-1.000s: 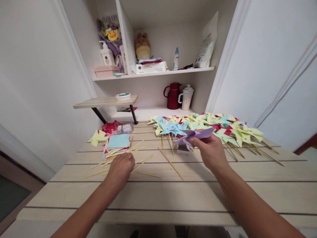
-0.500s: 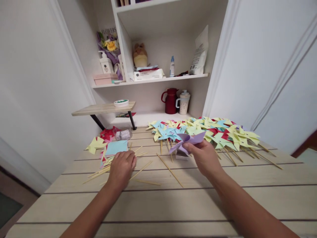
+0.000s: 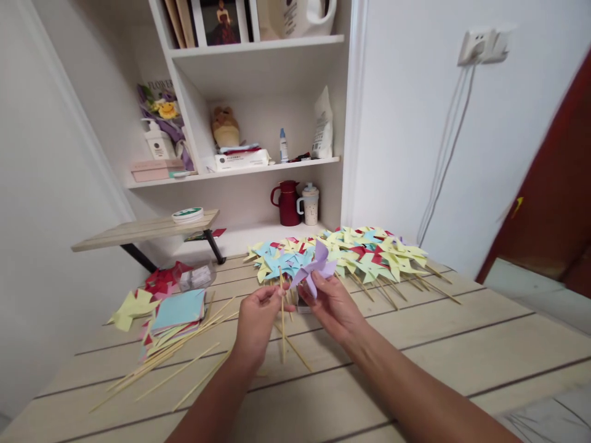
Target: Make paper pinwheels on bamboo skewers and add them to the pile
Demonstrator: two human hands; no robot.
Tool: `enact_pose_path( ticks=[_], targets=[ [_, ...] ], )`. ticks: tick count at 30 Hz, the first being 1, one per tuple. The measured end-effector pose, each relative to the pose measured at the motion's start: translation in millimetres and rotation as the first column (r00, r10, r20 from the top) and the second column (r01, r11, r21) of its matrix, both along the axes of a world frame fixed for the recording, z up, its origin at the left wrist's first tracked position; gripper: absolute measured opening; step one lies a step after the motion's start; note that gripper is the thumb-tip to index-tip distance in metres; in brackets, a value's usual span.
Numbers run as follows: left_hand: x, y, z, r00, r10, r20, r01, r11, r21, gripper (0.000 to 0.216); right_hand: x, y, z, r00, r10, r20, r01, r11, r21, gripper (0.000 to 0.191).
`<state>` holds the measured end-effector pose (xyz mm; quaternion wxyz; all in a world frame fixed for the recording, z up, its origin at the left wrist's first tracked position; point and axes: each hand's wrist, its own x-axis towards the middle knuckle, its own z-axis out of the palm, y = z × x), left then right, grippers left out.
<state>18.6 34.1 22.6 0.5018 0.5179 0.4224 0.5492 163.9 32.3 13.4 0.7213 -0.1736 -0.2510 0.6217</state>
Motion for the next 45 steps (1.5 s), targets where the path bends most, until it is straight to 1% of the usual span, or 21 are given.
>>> enact_pose_path(
  ticks=[4,6,8,11,15,19,21,23,24,25,27,28,31,34,39,45],
  targets=[
    [4.5,6.0,-13.1,0.978,-0.024,0.207,0.046,0.993,-0.105,0.028,-3.3,-4.9,5.0,0.998,0.000,0.056,0.001,1.000,-0.012,0.026],
    [3.0,7.7,-20.5,0.957,-0.013,0.289,0.058,0.987,-0.147,0.025,-2.5,-6.5,7.3,0.998,-0.006,0.068,0.007,1.000,-0.017,0.029],
    [1.1,8.8,-26.2,0.937,-0.006,0.350,0.061,0.987,-0.146,0.023,-0.2,-6.9,8.1,0.996,-0.022,0.081,0.024,1.000,-0.019,0.029],
    [-0.9,9.7,-31.7,0.913,-0.020,0.407,0.072,0.991,-0.113,0.030,4.1,-6.4,7.0,0.993,-0.041,0.108,0.044,0.999,-0.024,0.025],
    [0.6,7.8,-35.8,0.880,-0.070,0.470,0.132,0.986,-0.101,0.030,6.6,-6.4,4.4,0.993,-0.047,0.111,0.053,0.997,-0.048,0.025],
    [1.8,3.7,-32.1,0.839,-0.131,0.528,0.189,0.980,-0.057,0.026,6.7,-8.1,3.8,0.993,-0.034,0.109,0.039,0.998,-0.039,0.024],
    [-1.4,2.3,-24.2,0.829,-0.141,0.542,0.198,0.979,-0.048,0.026,7.8,-9.0,4.5,0.993,-0.026,0.113,0.030,0.999,-0.035,0.022],
    [-7.3,1.3,-12.3,0.826,-0.137,0.547,0.180,0.983,-0.027,0.027,10.0,-9.4,5.8,0.993,-0.036,0.114,0.040,0.999,-0.034,0.021],
    [-10.9,0.9,-5.8,0.832,-0.134,0.539,0.157,0.988,0.004,0.027,11.5,-9.4,6.7,0.993,-0.045,0.112,0.049,0.998,-0.031,0.021],
    [-14.3,0.5,0.4,0.846,-0.140,0.515,0.127,0.990,0.062,0.028,13.1,-9.3,7.7,0.993,-0.054,0.109,0.057,0.998,-0.027,0.020],
    [-19.6,-0.7,9.1,0.902,-0.126,0.412,0.052,0.981,0.187,0.029,15.9,-9.0,9.8,0.993,-0.069,0.101,0.071,0.997,-0.015,0.020],
    [-21.0,-1.3,10.9,0.928,-0.128,0.349,0.049,0.973,0.227,0.029,16.9,-8.9,10.8,0.993,-0.072,0.094,0.074,0.997,-0.012,0.021],
    [-20.4,-2.9,6.3,0.979,-0.145,0.146,0.102,0.957,0.273,0.031,17.7,-9.3,12.6,0.994,-0.071,0.083,0.072,0.997,-0.016,0.024],
    [-17.2,-2.6,-4.2,0.988,-0.153,0.010,0.144,0.950,0.278,0.031,16.3,-10.3,12.6,0.994,-0.066,0.082,0.067,0.998,-0.013,0.024],
    [-13.9,-0.8,-13.9,0.993,-0.116,-0.026,0.119,0.953,0.277,0.034,14.8,-12.2,11.9,0.993,-0.045,0.112,0.044,0.999,0.017,0.023],
    [-7.1,0.5,-19.4,0.990,-0.139,-0.021,0.140,0.961,0.238,0.037,15.3,-12.9,13.2,0.993,-0.040,0.113,0.035,0.998,0.045,0.022]
  ],
)
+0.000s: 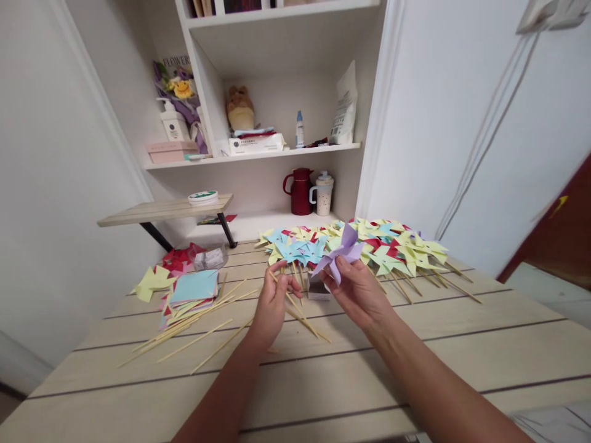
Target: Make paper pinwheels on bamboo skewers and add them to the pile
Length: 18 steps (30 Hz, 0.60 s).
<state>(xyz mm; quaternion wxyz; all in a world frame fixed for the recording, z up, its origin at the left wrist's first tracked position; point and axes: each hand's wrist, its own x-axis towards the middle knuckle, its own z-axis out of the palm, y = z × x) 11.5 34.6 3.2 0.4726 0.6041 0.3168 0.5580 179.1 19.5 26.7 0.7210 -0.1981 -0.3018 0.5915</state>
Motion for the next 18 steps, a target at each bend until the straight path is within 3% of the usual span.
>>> enact_pose_path(
  ticks=[5,9,12,18],
  targets=[
    [-3.8,0.0,9.5,0.997,0.032,0.067,-0.035,0.998,0.049,0.042,-0.1,0.2,0.4,1.000,-0.028,-0.006,0.028,1.000,-0.010,0.022],
    [-4.5,-3.8,15.0,0.993,-0.026,-0.117,0.041,0.990,0.133,0.041,-0.3,-0.2,0.1,1.000,-0.020,0.007,0.020,1.000,-0.010,0.022],
    [-2.3,-4.1,10.1,0.981,-0.056,-0.185,0.075,0.992,0.098,0.046,0.5,-0.2,-0.1,1.000,-0.006,-0.001,0.006,1.000,-0.006,0.022],
    [-4.2,5.2,-6.3,0.991,-0.022,-0.134,0.023,1.000,0.007,0.055,0.8,-0.4,-0.2,0.999,-0.031,0.016,0.031,0.999,-0.016,0.022]
  ],
)
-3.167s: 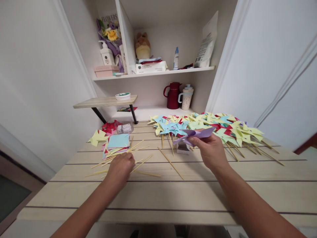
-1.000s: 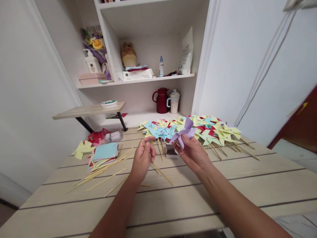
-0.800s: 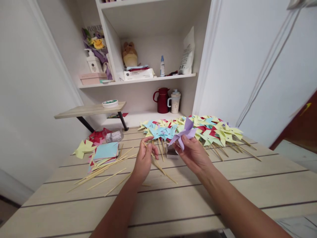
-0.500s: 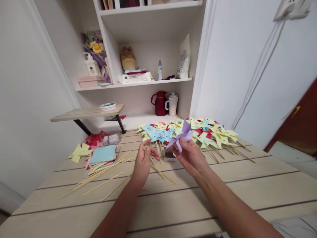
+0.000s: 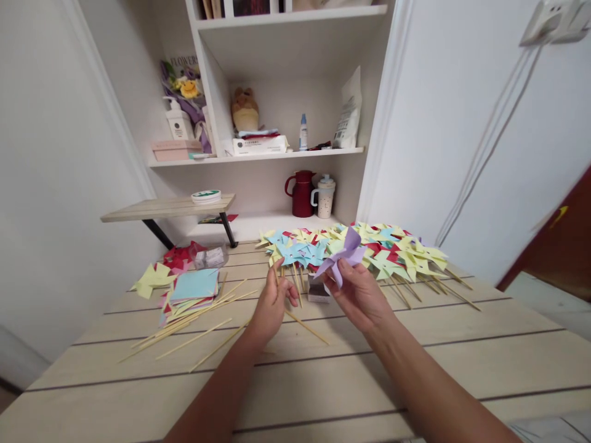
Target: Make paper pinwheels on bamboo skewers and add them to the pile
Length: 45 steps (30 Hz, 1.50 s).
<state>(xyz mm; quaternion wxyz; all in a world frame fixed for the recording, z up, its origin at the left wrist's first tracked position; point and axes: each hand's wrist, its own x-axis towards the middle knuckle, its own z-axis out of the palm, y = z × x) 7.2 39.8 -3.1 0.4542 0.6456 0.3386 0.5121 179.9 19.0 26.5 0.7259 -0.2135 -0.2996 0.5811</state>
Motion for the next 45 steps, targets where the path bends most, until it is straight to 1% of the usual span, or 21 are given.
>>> enact_pose_path(
  ticks=[4,6,8,10,11,13,14,16,18,19,21,24,26,27,30,33,36,39,41,45],
  targets=[
    [2.1,3.5,-3.7,0.999,0.006,0.051,-0.005,1.000,-0.027,0.055,-2.5,-0.4,0.9,1.000,-0.014,0.019,0.014,1.000,-0.007,0.025],
    [4.2,3.0,-2.7,0.998,0.019,0.064,-0.018,1.000,-0.020,0.051,-3.1,-0.5,0.0,0.998,-0.034,0.044,0.034,0.999,0.000,0.027],
    [5.6,1.0,-0.4,0.993,0.045,0.107,-0.043,0.999,-0.022,0.046,-2.6,-1.3,-1.5,0.990,-0.068,0.120,0.066,0.998,0.026,0.027],
    [5.7,-2.0,1.9,0.987,0.058,0.152,-0.053,0.998,-0.043,0.043,-1.4,-4.2,-2.3,0.952,-0.114,0.283,0.091,0.992,0.092,0.022],
    [5.3,-3.7,2.7,0.986,0.051,0.157,-0.043,0.998,-0.055,0.043,-0.9,-6.7,-1.9,0.909,-0.142,0.391,0.089,0.985,0.150,0.017],
    [4.1,-6.6,3.4,0.992,0.033,0.122,-0.026,0.998,-0.061,0.044,-0.6,-13.2,0.5,0.772,-0.227,0.594,0.037,0.948,0.315,0.008],
    [3.5,-7.6,3.5,0.994,0.032,0.101,-0.026,0.998,-0.054,0.045,-0.9,-16.8,2.1,0.697,-0.278,0.661,-0.012,0.917,0.398,0.005],
    [2.4,-8.8,4.0,0.996,0.041,0.082,-0.039,0.999,-0.034,0.049,-2.3,-23.4,5.4,0.573,-0.371,0.731,-0.120,0.844,0.523,0.008],
    [1.2,-10.3,5.8,0.994,0.058,0.090,-0.057,0.998,-0.018,0.053,-3.0,-27.6,7.3,0.507,-0.446,0.737,-0.188,0.778,0.599,0.013],
    [0.5,-11.6,7.1,0.993,0.071,0.096,-0.070,0.997,-0.010,0.054,-2.7,-28.6,7.6,0.496,-0.479,0.725,-0.193,0.753,0.629,0.015],
    [-1.3,-15.9,9.8,0.990,0.104,0.093,-0.106,0.994,0.016,0.053,-0.2,-28.7,7.4,0.505,-0.543,0.671,-0.138,0.716,0.684,0.018],
    [-5.2,-24.4,11.4,0.981,0.192,0.031,-0.194,0.976,0.096,0.047,7.2,-26.9,6.2,0.543,-0.627,0.558,0.017,0.673,0.739,0.018],
    [-7.6,-28.8,9.9,0.968,0.248,-0.045,-0.236,0.954,0.186,0.043,12.5,-26.4,5.2,0.553,-0.677,0.487,0.099,0.633,0.768,0.017],
    [-8.5,-30.0,8.5,0.960,0.268,-0.085,-0.241,0.939,0.244,0.041,14.8,-26.6,4.8,0.553,-0.696,0.457,0.120,0.610,0.783,0.017],
    [-9.5,-29.5,2.8,0.947,0.277,-0.164,-0.185,0.886,0.426,0.036,18.3,-28.9,3.7,0.543,-0.727,0.420,0.117,0.561,0.820,0.016],
    [-9.1,-25.4,-3.0,0.946,0.276,-0.169,-0.144,0.826,0.544,0.035,17.3,-31.7,3.6,0.515,-0.729,0.451,0.077,0.563,0.823,0.017],
    [-9.3,-22.0,-7.1,0.940,0.286,-0.185,-0.112,0.773,0.625,0.036,14.5,-32.6,4.1,0.490,-0.732,0.474,0.057,0.569,0.820,0.017],
    [-10.0,-20.5,-9.8,0.931,0.293,-0.216,-0.068,0.723,0.687,0.038,12.9,-31.8,4.5,0.478,-0.743,0.468,0.068,0.563,0.824,0.019],
    [-10.1,-20.1,-11.4,0.924,0.303,-0.233,-0.061,0.719,0.692,0.039,12.8,-31.2,4.5,0.472,-0.752,0.460,0.079,0.556,0.827,0.019],
    [-9.0,-23.0,-12.2,0.921,0.288,-0.261,-0.054,0.760,0.648,0.040,12.6,-30.5,4.5,0.475,-0.755,0.453,0.081,0.550,0.831,0.017]
  ],
)
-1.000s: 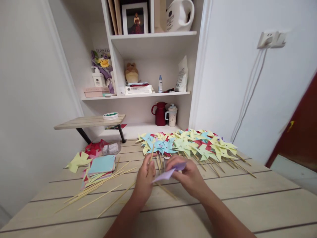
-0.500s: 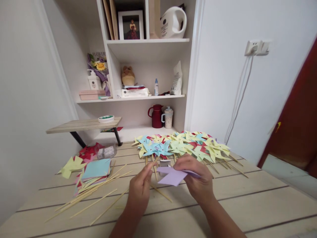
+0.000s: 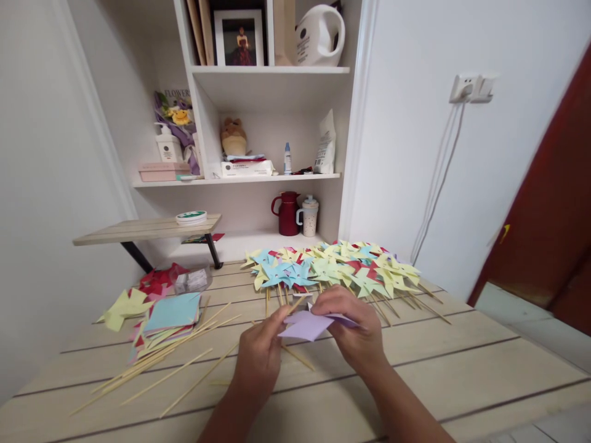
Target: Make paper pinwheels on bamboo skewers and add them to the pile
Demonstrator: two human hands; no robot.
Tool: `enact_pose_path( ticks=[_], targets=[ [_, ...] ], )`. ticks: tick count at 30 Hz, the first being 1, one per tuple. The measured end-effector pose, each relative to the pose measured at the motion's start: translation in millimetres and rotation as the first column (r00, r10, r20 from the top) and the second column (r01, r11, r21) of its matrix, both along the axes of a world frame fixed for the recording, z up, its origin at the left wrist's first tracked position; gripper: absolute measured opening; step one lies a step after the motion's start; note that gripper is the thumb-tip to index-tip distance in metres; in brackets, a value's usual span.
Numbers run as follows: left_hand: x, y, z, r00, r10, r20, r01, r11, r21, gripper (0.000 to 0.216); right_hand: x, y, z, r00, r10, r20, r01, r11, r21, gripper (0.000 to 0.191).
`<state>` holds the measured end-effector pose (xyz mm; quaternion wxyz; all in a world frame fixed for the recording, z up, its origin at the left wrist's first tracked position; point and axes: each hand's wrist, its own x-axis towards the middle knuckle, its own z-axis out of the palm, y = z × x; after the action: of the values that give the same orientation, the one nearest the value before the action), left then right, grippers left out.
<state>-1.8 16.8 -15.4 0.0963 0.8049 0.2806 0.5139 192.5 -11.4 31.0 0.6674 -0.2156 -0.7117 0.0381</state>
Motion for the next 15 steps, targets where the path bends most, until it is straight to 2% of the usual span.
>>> enact_pose_path(
  ticks=[4,9,15],
  targets=[
    [4.7,-12.1,4.5,1.000,-0.011,0.029,0.013,0.998,-0.056,0.034,-1.4,1.0,0.0,1.000,0.011,0.000,-0.011,1.000,0.003,0.013],
    [12.0,-29.4,7.9,0.994,0.084,0.070,-0.069,0.981,-0.183,0.033,-2.6,1.9,-0.4,1.000,0.017,-0.013,-0.017,1.000,0.008,0.011],
    [8.7,-20.0,-6.7,0.996,0.040,0.079,-0.023,0.980,-0.197,0.038,-2.6,0.9,-0.4,0.999,0.045,-0.005,-0.045,0.999,-0.002,0.012]
  ],
)
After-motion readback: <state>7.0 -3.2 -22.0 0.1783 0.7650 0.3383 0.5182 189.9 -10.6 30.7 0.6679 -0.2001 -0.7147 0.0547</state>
